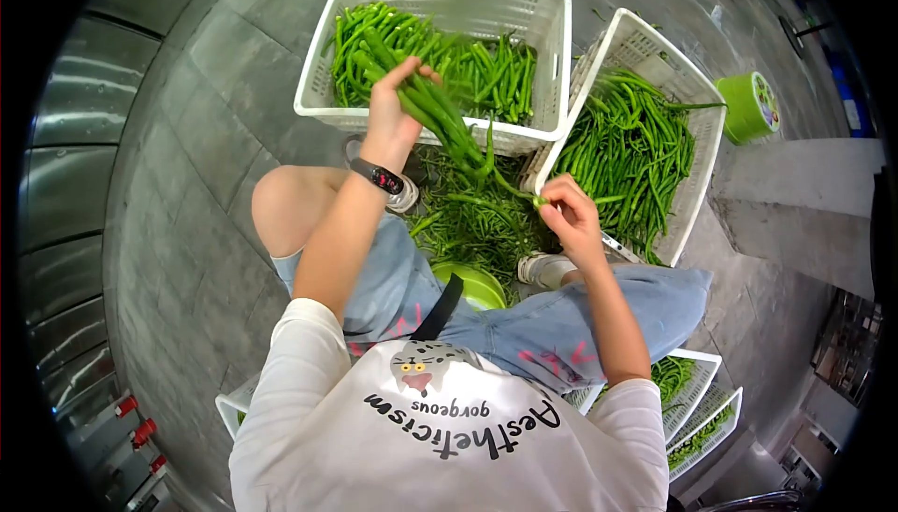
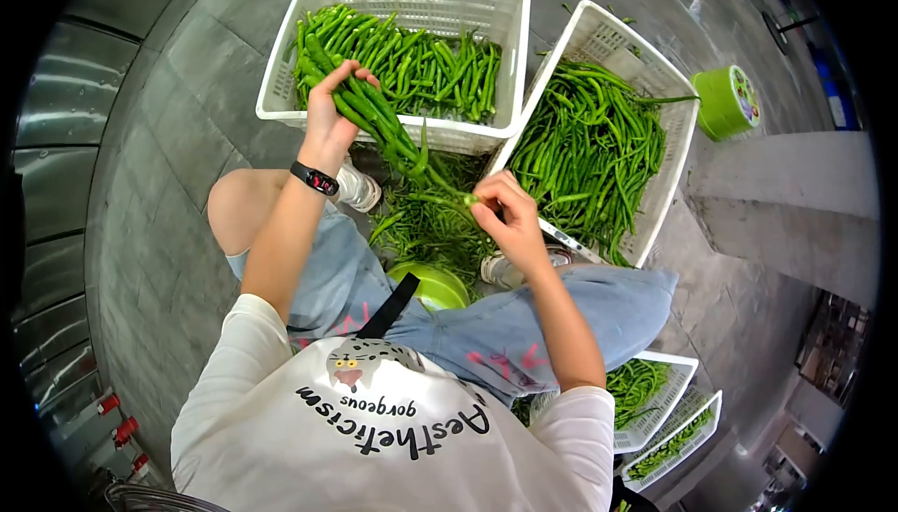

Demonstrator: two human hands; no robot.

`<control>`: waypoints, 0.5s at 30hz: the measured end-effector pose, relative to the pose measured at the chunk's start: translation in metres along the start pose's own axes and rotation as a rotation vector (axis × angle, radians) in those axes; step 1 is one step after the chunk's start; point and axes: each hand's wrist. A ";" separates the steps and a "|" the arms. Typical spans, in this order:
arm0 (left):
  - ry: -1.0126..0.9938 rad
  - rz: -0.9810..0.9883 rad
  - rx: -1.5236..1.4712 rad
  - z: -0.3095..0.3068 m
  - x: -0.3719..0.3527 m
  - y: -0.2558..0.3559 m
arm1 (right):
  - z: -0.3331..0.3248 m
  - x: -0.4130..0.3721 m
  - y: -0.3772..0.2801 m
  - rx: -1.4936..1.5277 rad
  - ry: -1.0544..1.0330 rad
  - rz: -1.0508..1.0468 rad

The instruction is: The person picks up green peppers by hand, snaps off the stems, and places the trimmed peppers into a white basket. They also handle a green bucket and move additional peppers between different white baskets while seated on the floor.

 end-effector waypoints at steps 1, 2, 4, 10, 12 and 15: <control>-0.036 0.013 -0.001 0.001 0.000 0.007 | -0.005 -0.003 -0.002 -0.044 -0.049 -0.002; -0.041 0.046 -0.005 0.002 0.000 0.010 | -0.007 -0.006 -0.003 -0.087 -0.096 -0.005; -0.045 0.108 -0.011 0.013 -0.006 0.013 | -0.004 -0.007 -0.015 -0.171 -0.230 0.115; -0.075 0.107 -0.046 0.014 -0.015 0.024 | 0.015 -0.021 0.021 -0.521 -0.396 0.165; 0.012 0.077 -0.045 0.015 -0.018 0.020 | 0.017 -0.013 0.018 -0.332 -0.205 0.285; 0.078 -0.021 -0.011 0.008 -0.020 0.006 | 0.020 0.007 0.012 0.013 -0.082 0.358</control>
Point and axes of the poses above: each hand's wrist, its own x-axis towards the middle knuckle, its own z-axis out of the palm, y = z × x, and after that the axes turned 9 degrees about -y, right-handed
